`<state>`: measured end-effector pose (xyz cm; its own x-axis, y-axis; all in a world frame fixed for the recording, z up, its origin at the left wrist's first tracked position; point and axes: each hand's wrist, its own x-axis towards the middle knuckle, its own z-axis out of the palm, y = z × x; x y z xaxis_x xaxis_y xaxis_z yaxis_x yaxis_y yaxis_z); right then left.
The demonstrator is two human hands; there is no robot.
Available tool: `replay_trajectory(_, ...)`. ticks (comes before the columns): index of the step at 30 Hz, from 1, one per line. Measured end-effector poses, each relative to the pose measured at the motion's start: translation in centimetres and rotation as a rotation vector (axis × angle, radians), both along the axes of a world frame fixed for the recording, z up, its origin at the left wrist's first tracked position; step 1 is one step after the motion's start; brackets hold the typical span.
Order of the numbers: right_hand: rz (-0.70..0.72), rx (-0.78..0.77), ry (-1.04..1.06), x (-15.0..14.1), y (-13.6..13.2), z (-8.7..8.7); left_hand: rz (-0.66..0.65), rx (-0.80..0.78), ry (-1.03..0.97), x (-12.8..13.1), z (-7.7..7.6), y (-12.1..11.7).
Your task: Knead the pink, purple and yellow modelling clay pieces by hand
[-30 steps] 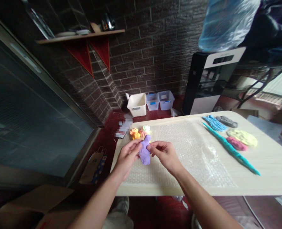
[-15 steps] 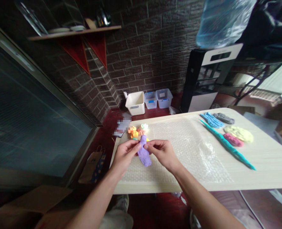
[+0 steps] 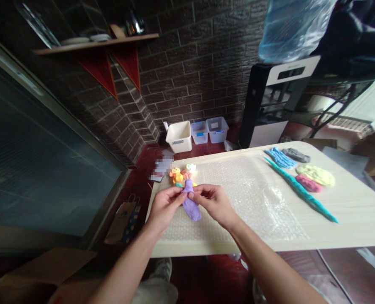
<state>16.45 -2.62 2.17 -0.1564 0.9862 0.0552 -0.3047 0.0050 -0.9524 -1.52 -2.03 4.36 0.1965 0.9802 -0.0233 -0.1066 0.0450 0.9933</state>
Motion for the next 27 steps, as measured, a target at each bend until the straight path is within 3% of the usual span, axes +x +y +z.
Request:
replay_trajectory(8,-0.006,0.011,-0.039,-0.09,-0.14,-0.03,-0.03,-0.084,-0.02,0.26,0.26,-0.14)
replay_trajectory(19,0.011,-0.013,-0.039,-0.22,-0.33,0.22,-0.019,-0.067,-0.013,0.08,0.08,-0.1)
replay_trajectory(24,-0.025,0.029,-0.064,-0.24,-0.36,0.12,0.027,0.062,0.092,0.16,-0.02,-0.12)
replay_trajectory(27,-0.058,0.02,-0.067,-0.2,-0.35,0.02,0.031,0.053,0.07,0.37,-0.07,-0.14)
